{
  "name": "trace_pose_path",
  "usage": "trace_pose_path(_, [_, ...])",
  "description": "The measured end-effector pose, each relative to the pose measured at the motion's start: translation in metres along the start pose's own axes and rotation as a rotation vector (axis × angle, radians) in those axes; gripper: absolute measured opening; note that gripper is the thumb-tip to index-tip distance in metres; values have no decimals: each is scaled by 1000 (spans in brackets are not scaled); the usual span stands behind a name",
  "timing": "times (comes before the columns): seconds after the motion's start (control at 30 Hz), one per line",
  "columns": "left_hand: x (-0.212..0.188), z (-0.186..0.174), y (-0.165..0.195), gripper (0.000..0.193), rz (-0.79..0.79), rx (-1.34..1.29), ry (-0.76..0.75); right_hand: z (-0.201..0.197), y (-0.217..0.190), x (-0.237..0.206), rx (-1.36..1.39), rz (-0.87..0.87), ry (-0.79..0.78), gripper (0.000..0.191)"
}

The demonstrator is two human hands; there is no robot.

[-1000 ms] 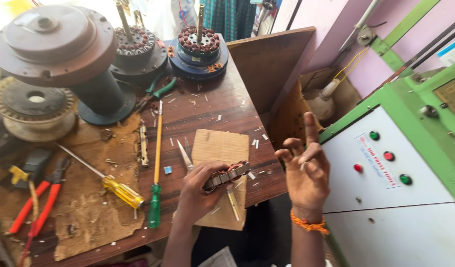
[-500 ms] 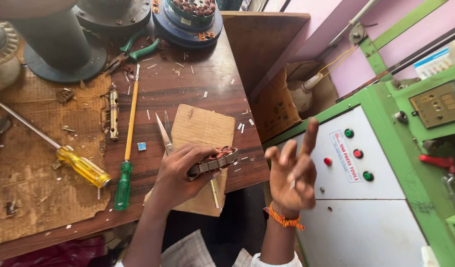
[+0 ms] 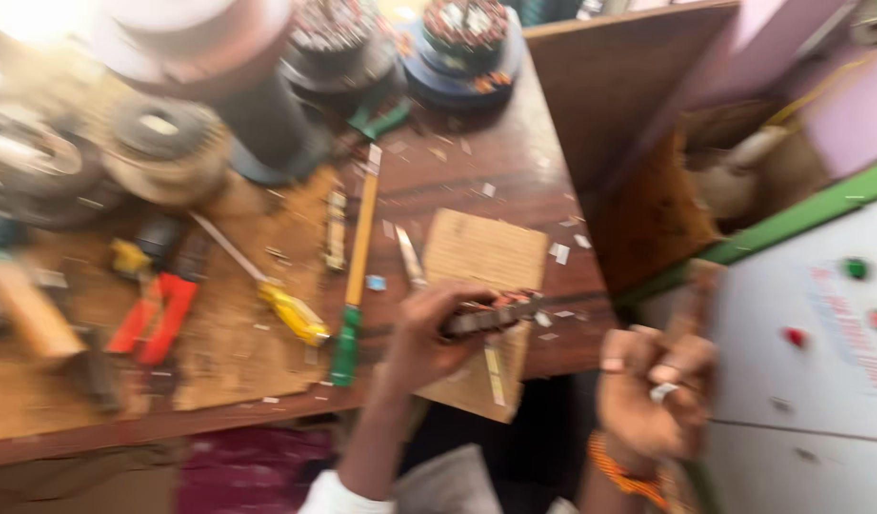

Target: The person cuts small white rectangular pieces with scissors and inserts them into slots on a circular motor stator assembly. The person repeats this process for multiple slots around the stator.

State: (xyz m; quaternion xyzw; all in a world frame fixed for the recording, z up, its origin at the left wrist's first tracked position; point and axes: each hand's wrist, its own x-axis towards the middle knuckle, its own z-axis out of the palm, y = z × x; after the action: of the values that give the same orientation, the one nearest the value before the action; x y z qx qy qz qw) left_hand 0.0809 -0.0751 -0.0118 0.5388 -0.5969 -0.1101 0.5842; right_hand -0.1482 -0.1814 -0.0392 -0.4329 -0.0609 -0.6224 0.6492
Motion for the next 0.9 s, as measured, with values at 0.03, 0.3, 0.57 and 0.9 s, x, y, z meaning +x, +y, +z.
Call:
trace_pose_path(0.03, [2, -1, 3, 44, -15, -12, 3, 2, -5, 3, -135, -104, 5, 10])
trace_pose_path(0.3, [-1, -8, -5, 49, -49, 58, -22, -2, -36, -2, -498, -41, -12, 8])
trace_pose_path(0.57, [-2, 0, -4, 42, -193, -46, 25, 17, 4, -13, -559, -58, 101, 31])
trace_pose_path(0.9, [0, -3, 3, 40, -131, 112, 21, 41, -4, -9, -616, 17, 66, 21])
